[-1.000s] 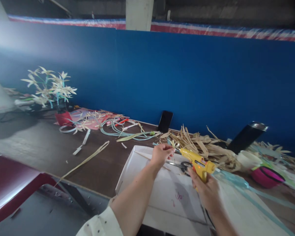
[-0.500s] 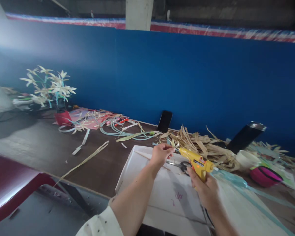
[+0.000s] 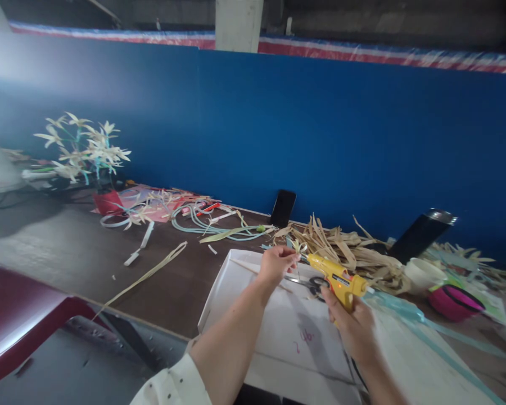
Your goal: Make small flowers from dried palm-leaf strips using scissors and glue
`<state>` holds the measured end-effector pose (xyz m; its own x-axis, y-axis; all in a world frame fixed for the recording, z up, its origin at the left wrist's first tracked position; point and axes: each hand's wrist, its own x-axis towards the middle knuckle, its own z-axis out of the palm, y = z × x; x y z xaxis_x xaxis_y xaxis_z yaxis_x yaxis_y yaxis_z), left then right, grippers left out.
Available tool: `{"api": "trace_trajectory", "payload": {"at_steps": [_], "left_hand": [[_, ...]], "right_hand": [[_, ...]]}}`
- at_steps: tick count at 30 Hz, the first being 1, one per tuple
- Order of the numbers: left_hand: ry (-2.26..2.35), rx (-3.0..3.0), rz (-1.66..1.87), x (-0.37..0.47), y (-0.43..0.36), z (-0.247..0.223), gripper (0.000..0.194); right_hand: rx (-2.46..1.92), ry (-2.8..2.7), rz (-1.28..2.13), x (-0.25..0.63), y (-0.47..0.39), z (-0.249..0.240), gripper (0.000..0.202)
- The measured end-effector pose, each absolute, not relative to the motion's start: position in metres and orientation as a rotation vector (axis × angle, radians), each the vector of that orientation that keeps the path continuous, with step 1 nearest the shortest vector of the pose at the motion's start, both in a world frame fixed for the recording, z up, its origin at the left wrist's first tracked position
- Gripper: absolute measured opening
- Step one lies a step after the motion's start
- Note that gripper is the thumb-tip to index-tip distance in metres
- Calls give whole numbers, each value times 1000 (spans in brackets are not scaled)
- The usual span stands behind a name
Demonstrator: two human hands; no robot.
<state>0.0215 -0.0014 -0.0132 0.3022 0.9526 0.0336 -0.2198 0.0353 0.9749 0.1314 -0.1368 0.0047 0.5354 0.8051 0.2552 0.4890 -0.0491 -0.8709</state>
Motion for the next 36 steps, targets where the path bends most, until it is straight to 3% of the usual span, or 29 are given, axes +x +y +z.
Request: {"api": "trace_trajectory", "payload": {"at_steps": [36], "left_hand": [[838, 1186, 1068, 21, -5, -8, 18]], "right_hand": [[-1755, -1103, 358, 134, -137, -1, 45]]}}
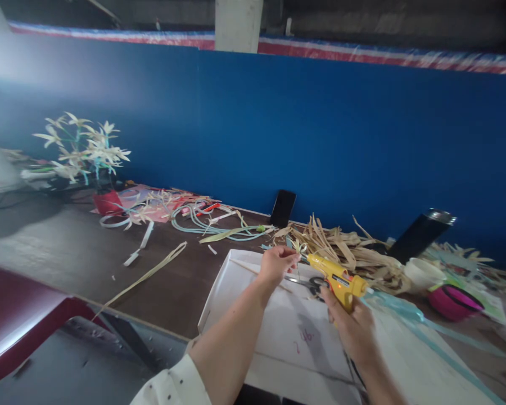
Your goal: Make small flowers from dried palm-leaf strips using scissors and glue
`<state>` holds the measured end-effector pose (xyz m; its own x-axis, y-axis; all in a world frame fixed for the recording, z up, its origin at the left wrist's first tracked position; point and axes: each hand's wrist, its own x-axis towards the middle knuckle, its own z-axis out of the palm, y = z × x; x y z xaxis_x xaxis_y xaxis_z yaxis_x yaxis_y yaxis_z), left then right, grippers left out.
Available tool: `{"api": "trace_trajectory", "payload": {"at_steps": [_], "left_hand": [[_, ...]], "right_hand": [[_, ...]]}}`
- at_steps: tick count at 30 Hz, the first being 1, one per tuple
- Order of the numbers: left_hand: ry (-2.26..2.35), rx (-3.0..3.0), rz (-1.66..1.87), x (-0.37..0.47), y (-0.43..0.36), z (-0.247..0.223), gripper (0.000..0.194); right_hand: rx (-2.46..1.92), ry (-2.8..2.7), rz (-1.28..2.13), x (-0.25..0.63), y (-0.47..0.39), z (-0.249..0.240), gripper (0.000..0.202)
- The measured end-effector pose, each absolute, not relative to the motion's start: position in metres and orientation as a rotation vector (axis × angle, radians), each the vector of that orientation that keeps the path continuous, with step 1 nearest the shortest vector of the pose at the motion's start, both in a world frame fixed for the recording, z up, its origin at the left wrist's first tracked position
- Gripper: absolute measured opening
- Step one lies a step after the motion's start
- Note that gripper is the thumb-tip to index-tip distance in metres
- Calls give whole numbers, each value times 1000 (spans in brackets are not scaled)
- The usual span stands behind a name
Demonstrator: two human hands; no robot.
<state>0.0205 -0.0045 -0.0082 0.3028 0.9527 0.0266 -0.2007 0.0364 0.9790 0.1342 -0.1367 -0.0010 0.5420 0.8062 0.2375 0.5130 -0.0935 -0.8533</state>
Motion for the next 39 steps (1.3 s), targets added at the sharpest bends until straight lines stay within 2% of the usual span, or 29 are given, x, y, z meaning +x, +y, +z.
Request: {"api": "trace_trajectory", "payload": {"at_steps": [22, 31, 39], "left_hand": [[849, 1193, 1070, 22, 0, -15, 19], [864, 1216, 1072, 22, -2, -14, 19], [855, 1210, 1073, 22, -3, -13, 18]], "right_hand": [[-1618, -1036, 511, 152, -133, -16, 39], [-1665, -1095, 450, 146, -134, -12, 44], [-1648, -1116, 457, 146, -131, -12, 40]]}}
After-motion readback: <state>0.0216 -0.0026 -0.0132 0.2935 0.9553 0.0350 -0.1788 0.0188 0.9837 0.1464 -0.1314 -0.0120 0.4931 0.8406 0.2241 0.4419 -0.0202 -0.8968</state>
